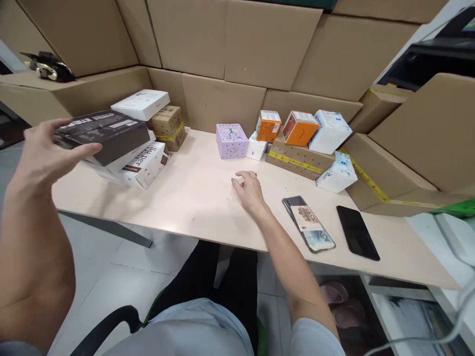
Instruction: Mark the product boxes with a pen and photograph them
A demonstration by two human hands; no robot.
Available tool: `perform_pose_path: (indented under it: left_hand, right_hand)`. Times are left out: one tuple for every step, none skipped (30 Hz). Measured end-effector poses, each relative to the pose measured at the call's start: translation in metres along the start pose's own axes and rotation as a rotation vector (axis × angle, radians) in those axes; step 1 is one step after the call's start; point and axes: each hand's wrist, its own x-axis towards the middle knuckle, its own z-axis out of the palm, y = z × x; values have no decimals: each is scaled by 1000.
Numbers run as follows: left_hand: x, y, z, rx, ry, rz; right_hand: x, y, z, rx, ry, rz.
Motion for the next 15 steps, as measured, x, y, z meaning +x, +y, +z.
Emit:
perform_pose_path:
  left_hand:
    - [-6,8,-4,-15,31,77]
    - [-13,17,-7,-46,41,166]
    - [-21,27,-7,-101,27,246]
    - [-30,39,-5,-192,-7,304]
    - [-39,51,1,-292,-74,351]
    - [-48,65,10,-368,-184,398]
    - [-58,79,23,-434,-306,447]
    - [-67,92,39,-519,-425,498]
    - [-76,104,58,-606,-528,539]
    - [-84,115,77,-647,-633,564]
    - [-91,124,97,-678,-711,582]
    - [-96,131,115,-716,-782,608]
    - [-99,135,132,-743,-836,639]
    - [-100,137,146,-749,-874,659]
    - [-100,138,158,-751,-908,666]
  right_hand:
    - [1,0,-1,30,31,13]
    - [2,0,-2,79,55,37]
    - [3,0,-4,151,69,78]
    - [4,0,-6,245,75,132]
    - [6,0,-8,351,74,195]
    - [8,0,-11,458,70,258]
    - [10,0,-14,558,62,318]
    - [12,1,-18,639,46,369]
    - [13,3,-22,698,22,410]
    - [14,5,-26,733,-10,444]
    - [15,8,-29,747,-47,472]
    - [15,11,-32,747,-85,489]
    - [14,14,-34,737,-112,491]
    - [14,17,-35,718,-125,482]
    - [13,21,-35,689,-123,470]
